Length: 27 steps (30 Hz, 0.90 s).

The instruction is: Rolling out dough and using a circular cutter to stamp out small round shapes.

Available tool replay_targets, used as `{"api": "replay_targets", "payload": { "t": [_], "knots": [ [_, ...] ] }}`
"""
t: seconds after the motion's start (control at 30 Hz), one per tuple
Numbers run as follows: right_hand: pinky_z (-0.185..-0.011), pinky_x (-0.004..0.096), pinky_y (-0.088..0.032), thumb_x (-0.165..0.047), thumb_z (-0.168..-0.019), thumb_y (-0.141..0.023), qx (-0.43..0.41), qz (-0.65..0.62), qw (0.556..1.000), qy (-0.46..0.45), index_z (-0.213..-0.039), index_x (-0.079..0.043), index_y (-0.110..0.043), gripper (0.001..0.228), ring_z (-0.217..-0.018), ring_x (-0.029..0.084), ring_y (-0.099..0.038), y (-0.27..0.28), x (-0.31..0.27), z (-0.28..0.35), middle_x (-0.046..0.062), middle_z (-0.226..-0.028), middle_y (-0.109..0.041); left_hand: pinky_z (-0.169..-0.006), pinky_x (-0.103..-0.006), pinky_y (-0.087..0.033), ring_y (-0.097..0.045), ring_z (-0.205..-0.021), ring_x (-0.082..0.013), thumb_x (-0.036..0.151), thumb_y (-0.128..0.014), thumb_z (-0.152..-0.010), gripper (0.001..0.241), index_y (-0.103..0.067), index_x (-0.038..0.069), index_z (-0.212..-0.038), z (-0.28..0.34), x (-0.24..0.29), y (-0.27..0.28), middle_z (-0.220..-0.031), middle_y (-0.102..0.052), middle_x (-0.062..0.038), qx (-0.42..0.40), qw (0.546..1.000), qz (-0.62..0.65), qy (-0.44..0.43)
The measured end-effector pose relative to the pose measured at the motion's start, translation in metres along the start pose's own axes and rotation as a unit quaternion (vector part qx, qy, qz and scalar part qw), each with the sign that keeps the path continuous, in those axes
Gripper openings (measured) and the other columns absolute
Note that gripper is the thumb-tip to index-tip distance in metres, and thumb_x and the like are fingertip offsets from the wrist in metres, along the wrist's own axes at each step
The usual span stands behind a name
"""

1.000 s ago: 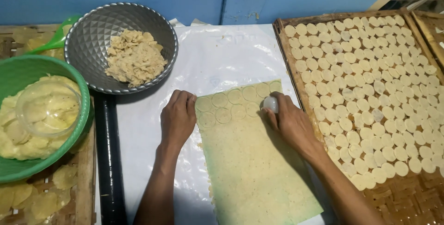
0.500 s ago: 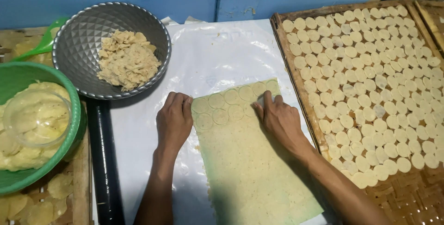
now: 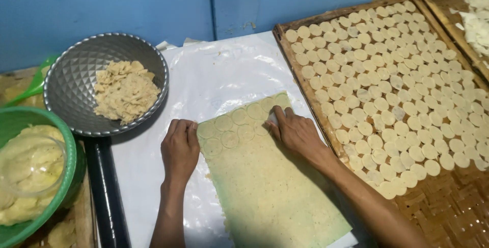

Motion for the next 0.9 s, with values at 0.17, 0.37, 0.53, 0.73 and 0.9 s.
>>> {"api": "replay_targets", "payload": {
  "t": [0.17, 0.37, 0.53, 0.73, 0.9],
  "knots": [
    [-0.074, 0.063, -0.055, -0.045, -0.104, -0.04, 0.074, -0.133, 0.985, -0.081, -0.131, -0.018, -0.043, 0.039, -0.085, 0.053, -0.071, 0.008, 0.035, 0.03, 0.023, -0.103, -0.065, -0.076, -0.0437, -0.054, -0.068, -0.087, -0.0344, 0.013, -0.057, -0.106, 0.016, -0.063, 0.008, -0.093, 0.0, -0.005, -0.003, -0.087, -0.06, -0.009, 0.009, 1.0, 0.007, -0.019],
    [-0.077, 0.066, -0.052, -0.039, -0.101, -0.049, 0.087, -0.155, 0.972, -0.152, -0.133, -0.01, -0.039, 0.045, -0.09, 0.057, -0.069, 0.03, 0.065, 0.072, 0.03, -0.104, -0.066, -0.074, -0.0426, -0.05, -0.063, -0.08, -0.0346, 0.01, -0.057, -0.108, 0.016, -0.063, 0.005, -0.094, 0.001, -0.001, 0.001, -0.084, -0.058, -0.013, 0.035, 0.999, 0.013, -0.032],
    [-0.076, 0.066, -0.054, -0.031, -0.098, -0.056, 0.091, -0.137, 0.982, -0.089, -0.135, -0.005, -0.046, 0.046, -0.097, 0.057, -0.066, 0.04, 0.05, 0.066, 0.029, -0.108, -0.064, -0.074, -0.0417, -0.049, -0.061, -0.078, -0.0334, 0.01, -0.057, -0.109, 0.018, -0.063, 0.004, -0.093, 0.002, -0.002, -0.001, -0.083, -0.058, -0.013, 0.037, 0.999, 0.004, -0.022],
    [-0.075, 0.06, -0.055, -0.039, -0.101, -0.047, 0.064, -0.079, 0.994, -0.044, -0.136, -0.01, -0.044, 0.045, -0.1, 0.046, -0.066, 0.018, 0.043, 0.03, 0.017, -0.103, -0.058, -0.072, -0.0405, -0.048, -0.059, -0.075, -0.0309, 0.01, -0.057, -0.109, 0.021, -0.061, 0.003, -0.09, -0.002, 0.002, 0.0, -0.084, -0.058, -0.012, 0.037, 0.999, 0.012, -0.017],
    [-0.071, 0.057, -0.057, -0.035, -0.101, -0.047, 0.035, -0.008, 0.999, -0.025, -0.133, -0.008, -0.046, 0.042, -0.097, 0.041, -0.066, 0.001, 0.04, 0.01, 0.016, -0.099, -0.058, -0.07, -0.0408, -0.048, -0.059, -0.073, -0.0299, 0.009, -0.056, -0.109, 0.021, -0.061, 0.004, -0.089, 0.001, 0.002, 0.001, -0.082, -0.057, -0.011, 0.034, 0.999, 0.012, -0.004]
  ]
}}
Point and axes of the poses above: each hand's wrist, its own z-axis away from the middle knuckle, its own y-axis out of the back of the hand, x = y × z, the point moved 8 cm from there along -z, towards the middle knuckle
